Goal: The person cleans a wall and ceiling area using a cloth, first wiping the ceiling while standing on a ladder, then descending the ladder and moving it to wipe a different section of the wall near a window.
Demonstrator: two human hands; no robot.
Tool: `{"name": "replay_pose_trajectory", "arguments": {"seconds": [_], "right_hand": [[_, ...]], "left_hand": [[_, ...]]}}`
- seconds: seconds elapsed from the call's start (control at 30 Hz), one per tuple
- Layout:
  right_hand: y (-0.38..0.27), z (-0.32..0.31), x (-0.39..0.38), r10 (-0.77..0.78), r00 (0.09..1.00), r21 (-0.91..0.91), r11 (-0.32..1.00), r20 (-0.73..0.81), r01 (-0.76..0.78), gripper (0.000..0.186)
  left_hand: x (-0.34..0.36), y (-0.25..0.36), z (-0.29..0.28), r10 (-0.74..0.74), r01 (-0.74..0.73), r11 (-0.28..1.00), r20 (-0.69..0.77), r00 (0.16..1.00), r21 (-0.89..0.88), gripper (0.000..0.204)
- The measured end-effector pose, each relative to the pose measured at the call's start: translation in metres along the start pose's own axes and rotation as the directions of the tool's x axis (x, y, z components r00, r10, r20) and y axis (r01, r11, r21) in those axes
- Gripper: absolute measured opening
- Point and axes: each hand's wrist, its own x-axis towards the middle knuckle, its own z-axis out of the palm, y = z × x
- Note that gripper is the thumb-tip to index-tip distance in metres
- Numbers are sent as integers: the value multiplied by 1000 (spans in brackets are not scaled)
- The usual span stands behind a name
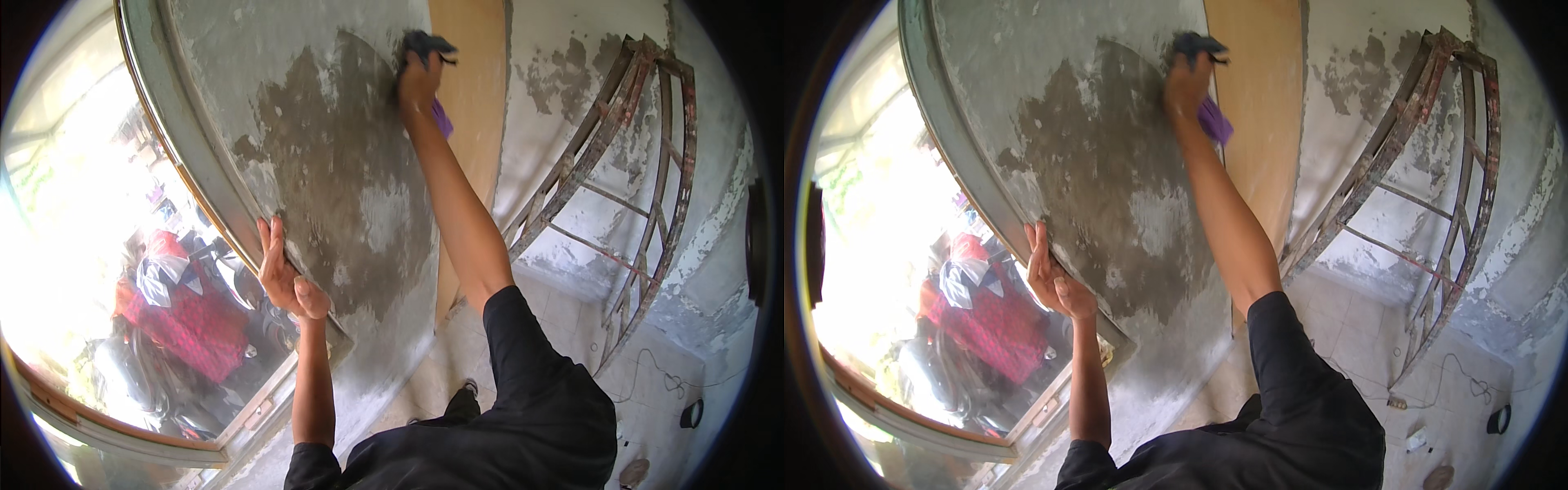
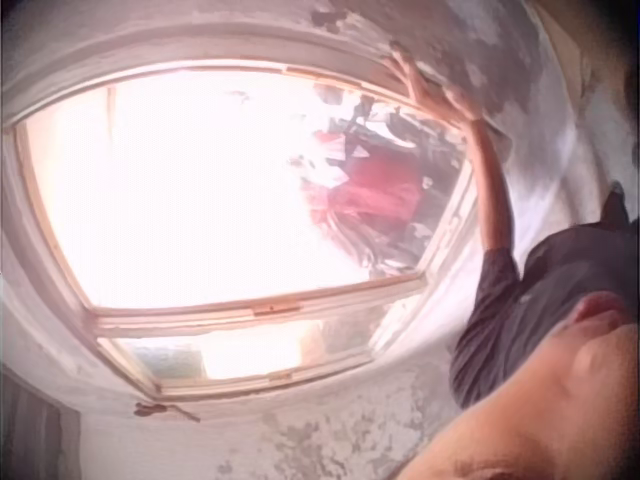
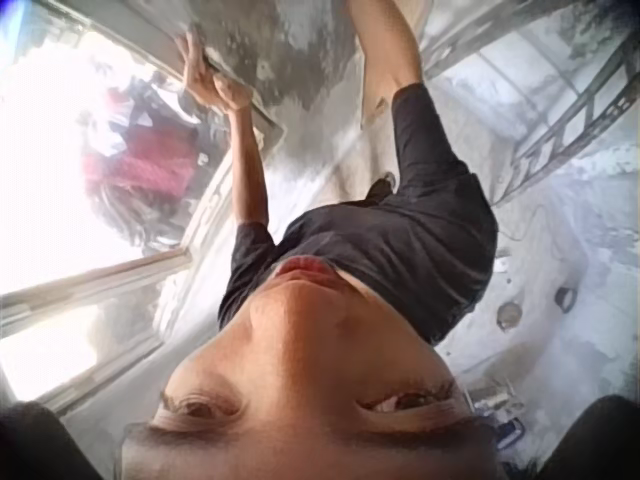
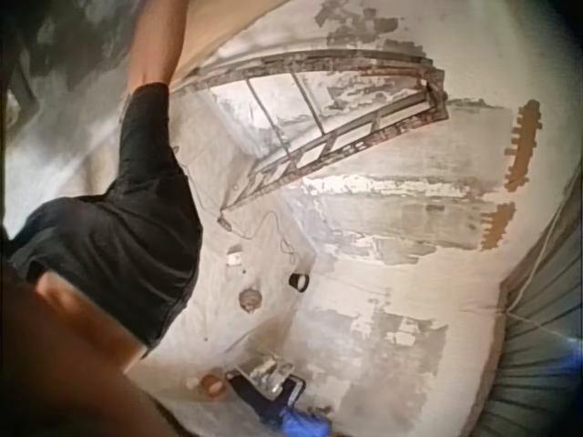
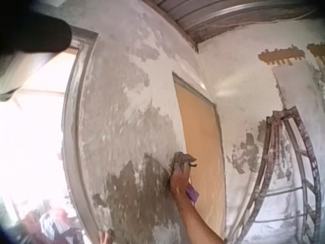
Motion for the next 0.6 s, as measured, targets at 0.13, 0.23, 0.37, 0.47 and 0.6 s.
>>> {"name": "replay_pose_trajectory", "arguments": {"seconds": [0.13,0.23,0.37,0.47,0.6], "right_hand": [[-34,11,-3,-408,895,15,911,181,412,41],[-2,-9,3,-576,804,-52,807,151,588,39],[39,-38,3,-233,959,-172,950,159,259,45],[38,-31,16,-93,996,-83,992,12,93,39],[-9,-2,-2,-236,966,-109,963,106,247,39]], "left_hand": [[-1,0,1,6,-6,1000,-11,1000,6,58],[0,0,1,31,-31,999,-3,1000,40,62],[3,3,7,3,-3,1000,-31,1000,3,69],[3,3,9,9,-9,1000,-5,1000,8,72],[3,4,12,-2,1,1000,-7,1000,-22,71]]}}
